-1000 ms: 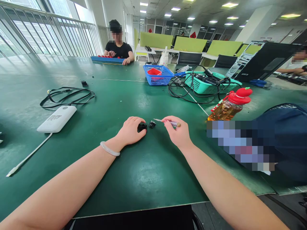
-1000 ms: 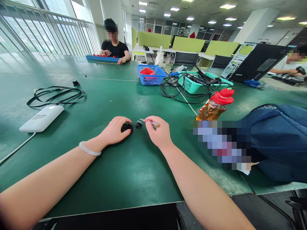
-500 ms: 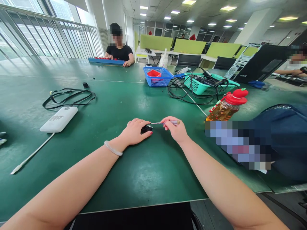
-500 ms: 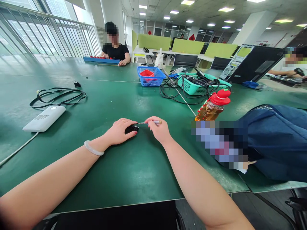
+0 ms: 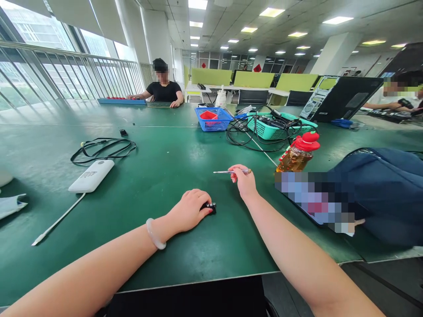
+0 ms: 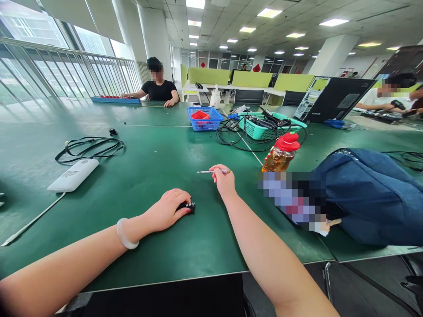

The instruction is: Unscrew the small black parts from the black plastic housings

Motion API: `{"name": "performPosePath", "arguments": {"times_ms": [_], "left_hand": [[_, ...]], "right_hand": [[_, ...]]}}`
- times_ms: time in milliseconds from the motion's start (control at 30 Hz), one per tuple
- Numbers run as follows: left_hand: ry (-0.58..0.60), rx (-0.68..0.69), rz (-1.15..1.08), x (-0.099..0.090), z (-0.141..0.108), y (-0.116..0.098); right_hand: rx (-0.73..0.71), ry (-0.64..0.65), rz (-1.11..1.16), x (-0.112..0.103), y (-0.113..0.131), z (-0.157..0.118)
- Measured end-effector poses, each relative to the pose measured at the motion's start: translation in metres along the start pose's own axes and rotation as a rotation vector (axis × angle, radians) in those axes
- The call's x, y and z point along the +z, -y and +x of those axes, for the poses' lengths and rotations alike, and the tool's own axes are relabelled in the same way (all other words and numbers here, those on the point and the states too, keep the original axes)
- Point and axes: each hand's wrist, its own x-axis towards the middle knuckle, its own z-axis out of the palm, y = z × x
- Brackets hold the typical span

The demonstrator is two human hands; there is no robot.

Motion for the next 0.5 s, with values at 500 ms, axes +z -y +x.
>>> {"name": "performPosePath", "arguments": {"times_ms": [500], "left_hand": [[-0.293, -0.492, 0.197, -0.074, -0.197, 0.112]], "right_hand": [[0.024, 0.048, -0.019, 0.003, 0.001, -0.001]]}}
